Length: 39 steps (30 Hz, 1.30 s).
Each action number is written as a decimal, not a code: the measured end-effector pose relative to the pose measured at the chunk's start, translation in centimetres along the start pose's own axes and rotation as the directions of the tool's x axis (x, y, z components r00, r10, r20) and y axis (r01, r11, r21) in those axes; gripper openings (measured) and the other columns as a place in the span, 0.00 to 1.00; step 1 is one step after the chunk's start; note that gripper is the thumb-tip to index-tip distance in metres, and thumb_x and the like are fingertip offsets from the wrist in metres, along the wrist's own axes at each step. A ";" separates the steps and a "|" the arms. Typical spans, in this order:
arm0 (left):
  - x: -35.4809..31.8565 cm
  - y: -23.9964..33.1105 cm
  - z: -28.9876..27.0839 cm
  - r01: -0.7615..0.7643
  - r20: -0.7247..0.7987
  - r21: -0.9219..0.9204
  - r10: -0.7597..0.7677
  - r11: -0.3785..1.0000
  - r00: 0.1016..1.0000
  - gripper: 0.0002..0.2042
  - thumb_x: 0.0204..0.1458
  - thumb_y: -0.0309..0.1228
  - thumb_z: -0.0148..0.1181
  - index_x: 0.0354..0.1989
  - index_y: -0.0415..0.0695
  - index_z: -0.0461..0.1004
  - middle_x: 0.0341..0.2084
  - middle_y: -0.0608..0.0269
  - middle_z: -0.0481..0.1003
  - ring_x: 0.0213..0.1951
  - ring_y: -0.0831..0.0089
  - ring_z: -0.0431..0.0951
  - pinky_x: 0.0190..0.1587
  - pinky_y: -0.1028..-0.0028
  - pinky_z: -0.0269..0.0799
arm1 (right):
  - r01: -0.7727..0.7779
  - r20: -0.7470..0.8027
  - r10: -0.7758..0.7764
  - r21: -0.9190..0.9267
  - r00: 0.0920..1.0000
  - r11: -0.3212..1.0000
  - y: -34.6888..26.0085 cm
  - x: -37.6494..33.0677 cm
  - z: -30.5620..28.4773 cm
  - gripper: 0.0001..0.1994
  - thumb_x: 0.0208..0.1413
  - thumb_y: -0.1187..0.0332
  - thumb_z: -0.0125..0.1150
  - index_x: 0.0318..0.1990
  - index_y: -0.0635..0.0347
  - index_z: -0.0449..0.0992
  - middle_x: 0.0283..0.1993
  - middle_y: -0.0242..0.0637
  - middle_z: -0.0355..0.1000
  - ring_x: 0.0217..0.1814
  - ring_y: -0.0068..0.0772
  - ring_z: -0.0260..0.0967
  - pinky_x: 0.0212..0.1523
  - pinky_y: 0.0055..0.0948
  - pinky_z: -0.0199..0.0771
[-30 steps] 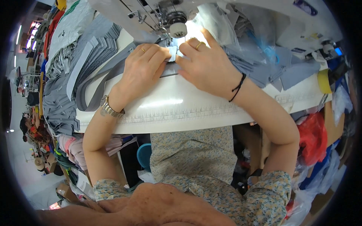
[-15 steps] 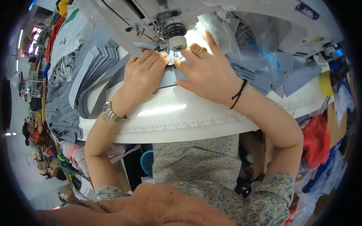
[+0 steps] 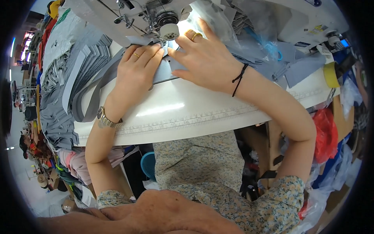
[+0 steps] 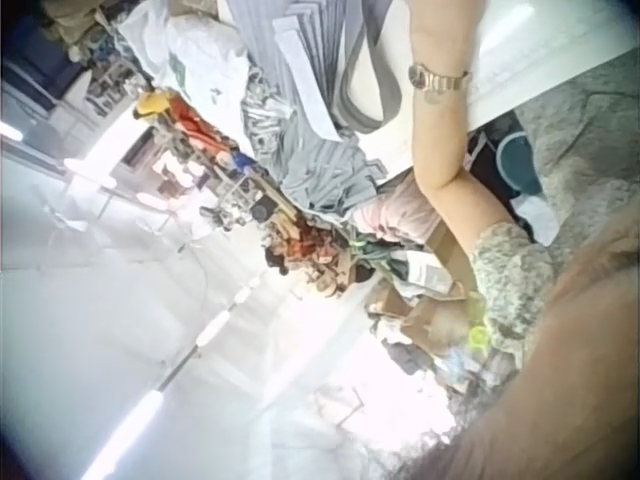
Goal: Sewing and assembling zippers onto fabric strips at a sewing workstation.
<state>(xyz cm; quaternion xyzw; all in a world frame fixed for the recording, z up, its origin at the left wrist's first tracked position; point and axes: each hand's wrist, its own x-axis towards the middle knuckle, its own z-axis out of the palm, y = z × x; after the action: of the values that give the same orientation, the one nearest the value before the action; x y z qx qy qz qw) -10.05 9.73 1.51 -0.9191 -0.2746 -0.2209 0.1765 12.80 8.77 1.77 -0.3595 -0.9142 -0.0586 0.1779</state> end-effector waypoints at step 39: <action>0.0 -1.1 0.6 0.293 0.090 -0.217 -0.280 0.931 0.956 0.10 0.51 0.22 0.58 0.41 0.35 0.75 0.47 0.46 0.77 0.51 0.55 0.78 0.53 0.63 0.75 | 0.049 -0.116 -0.032 0.148 0.993 0.988 0.8 0.4 1.6 0.16 0.52 0.69 0.62 0.47 0.64 0.78 0.48 0.37 0.73 0.50 0.39 0.71 0.58 0.37 0.68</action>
<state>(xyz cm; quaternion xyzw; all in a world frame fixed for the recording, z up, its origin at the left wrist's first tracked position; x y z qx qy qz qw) -10.49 10.84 1.25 -0.8893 -0.3834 -0.2475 0.0279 12.62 9.95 0.40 -0.3224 -0.9116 -0.0133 0.2549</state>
